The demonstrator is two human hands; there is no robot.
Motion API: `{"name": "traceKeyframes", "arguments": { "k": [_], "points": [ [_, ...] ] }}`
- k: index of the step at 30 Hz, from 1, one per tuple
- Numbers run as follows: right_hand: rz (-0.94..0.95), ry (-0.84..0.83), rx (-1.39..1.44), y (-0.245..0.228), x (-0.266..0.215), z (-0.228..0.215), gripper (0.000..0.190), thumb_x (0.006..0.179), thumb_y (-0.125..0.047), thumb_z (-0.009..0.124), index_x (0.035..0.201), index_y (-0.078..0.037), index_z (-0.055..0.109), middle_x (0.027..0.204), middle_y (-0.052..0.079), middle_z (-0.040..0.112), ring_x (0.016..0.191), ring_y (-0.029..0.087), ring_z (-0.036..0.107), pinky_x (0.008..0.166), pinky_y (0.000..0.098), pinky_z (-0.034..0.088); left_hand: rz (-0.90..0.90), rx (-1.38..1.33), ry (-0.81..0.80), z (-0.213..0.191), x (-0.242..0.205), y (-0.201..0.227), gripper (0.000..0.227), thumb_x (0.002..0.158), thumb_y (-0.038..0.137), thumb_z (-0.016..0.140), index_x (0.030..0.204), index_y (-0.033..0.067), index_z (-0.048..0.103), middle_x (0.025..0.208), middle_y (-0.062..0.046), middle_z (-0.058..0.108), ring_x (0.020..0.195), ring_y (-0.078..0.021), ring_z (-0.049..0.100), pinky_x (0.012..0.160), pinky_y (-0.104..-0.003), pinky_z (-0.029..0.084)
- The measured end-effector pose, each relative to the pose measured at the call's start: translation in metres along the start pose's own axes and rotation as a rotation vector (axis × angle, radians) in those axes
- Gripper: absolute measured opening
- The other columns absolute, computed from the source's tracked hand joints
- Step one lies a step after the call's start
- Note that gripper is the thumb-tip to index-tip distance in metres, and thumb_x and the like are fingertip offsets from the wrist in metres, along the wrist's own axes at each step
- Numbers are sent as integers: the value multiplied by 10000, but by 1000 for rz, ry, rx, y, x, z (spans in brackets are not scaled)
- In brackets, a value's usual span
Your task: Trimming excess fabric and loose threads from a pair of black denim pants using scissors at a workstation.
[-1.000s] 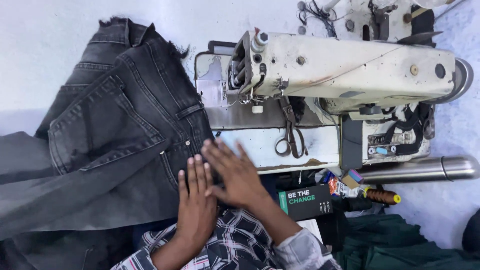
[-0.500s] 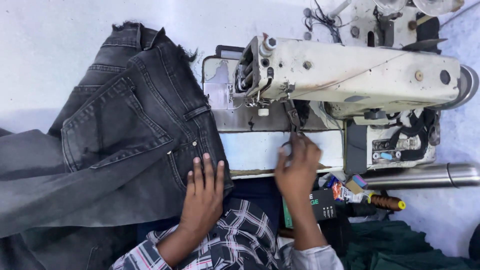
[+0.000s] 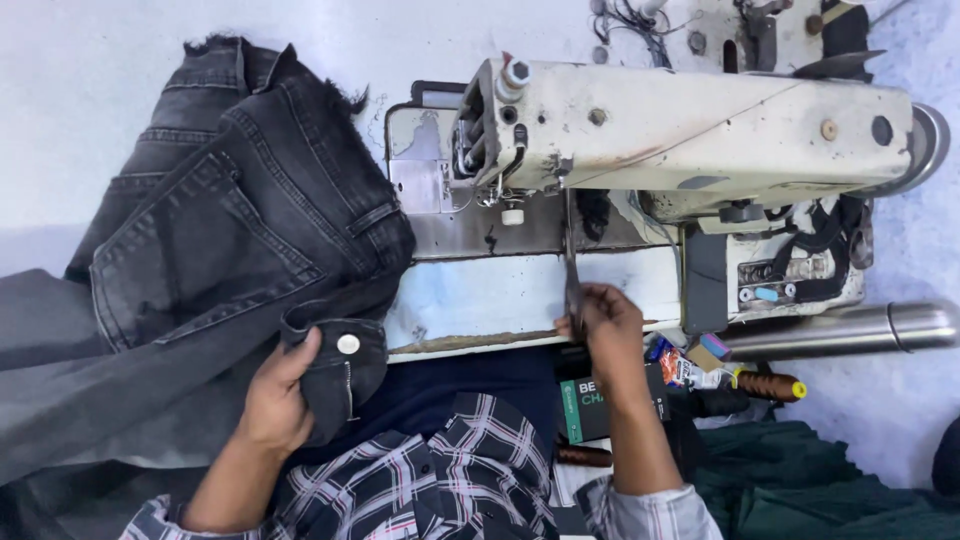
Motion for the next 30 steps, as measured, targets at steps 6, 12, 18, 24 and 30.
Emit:
{"name": "traceKeyframes", "arguments": {
  "k": [6,12,18,24,30],
  "points": [
    [333,-116,21,33,-65,15,375,995,-397,608,851,-51,605,536,18,522,402,152,493,358,296,375,-13,-31,-47,2,-1,-3,451,1039,249,517,1359,-65,564,1199,-199,709,1064,-298,713,973,-438,551],
    [169,-533,86,85,-137,26,703,885,-738,555,944,-39,606,593,39,573,496,149,572,456,287,463,293,508,-161,59,-14,9,421,941,181,629,1306,-20,567,1428,-223,604,1329,-340,544,1160,-492,312],
    [424,-763,63,129,-165,34,804,812,-791,625,1048,-22,612,707,57,609,638,168,613,611,295,512,802,1272,-298,122,-35,-3,391,740,152,800,1105,58,696,1562,-201,469,1504,-365,363,1244,-619,69],
    [386,-802,-48,117,-170,49,798,818,-781,651,1073,-24,615,778,41,594,704,133,569,649,271,463,862,1301,-281,115,-33,-7,356,683,137,809,1027,87,733,1566,-191,464,1504,-376,375,1246,-649,79],
    [275,-788,-31,99,-168,71,771,862,-773,628,1061,-28,602,767,25,555,710,123,550,647,268,459,807,1414,-312,120,-32,-13,464,593,138,838,1047,90,757,1535,-146,486,1481,-374,345,1207,-677,64]
  ]
}}
Point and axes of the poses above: each hand's wrist, its own x-axis towards the middle knuckle, its own z-axis out of the palm, y = z × x, the point moved 8 cm from there along x, towards the middle knuckle
